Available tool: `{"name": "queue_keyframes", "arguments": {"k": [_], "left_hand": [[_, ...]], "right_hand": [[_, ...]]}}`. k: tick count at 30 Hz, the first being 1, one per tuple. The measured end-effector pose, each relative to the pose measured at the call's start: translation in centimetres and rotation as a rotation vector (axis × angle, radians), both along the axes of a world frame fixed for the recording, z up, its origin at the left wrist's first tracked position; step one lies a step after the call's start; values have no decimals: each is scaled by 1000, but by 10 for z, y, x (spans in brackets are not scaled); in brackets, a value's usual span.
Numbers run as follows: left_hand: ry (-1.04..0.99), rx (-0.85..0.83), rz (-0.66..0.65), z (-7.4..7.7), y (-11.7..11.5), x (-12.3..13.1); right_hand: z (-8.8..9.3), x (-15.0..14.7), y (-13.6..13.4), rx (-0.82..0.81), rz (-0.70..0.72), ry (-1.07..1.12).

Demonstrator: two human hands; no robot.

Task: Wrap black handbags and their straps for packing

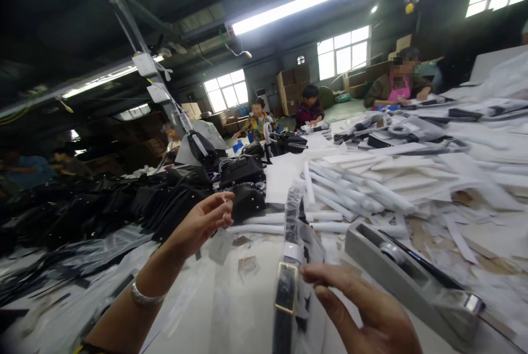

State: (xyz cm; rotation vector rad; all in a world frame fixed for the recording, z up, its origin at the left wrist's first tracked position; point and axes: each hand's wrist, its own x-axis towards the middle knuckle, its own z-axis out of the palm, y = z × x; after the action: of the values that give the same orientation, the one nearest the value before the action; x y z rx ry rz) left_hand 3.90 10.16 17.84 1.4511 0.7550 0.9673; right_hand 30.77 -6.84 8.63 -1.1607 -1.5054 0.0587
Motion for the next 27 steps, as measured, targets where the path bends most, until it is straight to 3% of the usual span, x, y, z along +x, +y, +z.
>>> {"name": "queue_keyframes", "arguments": {"k": [6, 12, 17, 22, 27], "left_hand": [[-150, 26, -44, 32, -6, 59], [-265, 77, -149, 52, -15, 100], [-263, 171, -190, 57, -24, 118], [-274, 259, -173, 57, -28, 126], [-240, 311, -192, 60, -32, 136]], "right_hand": [[64, -15, 51, -20, 87, 6], [100, -12, 80, -122, 322, 62], [106, -7, 76, -205, 289, 202], [102, 0, 75, -155, 297, 332], [100, 3, 75, -105, 275, 312]]}}
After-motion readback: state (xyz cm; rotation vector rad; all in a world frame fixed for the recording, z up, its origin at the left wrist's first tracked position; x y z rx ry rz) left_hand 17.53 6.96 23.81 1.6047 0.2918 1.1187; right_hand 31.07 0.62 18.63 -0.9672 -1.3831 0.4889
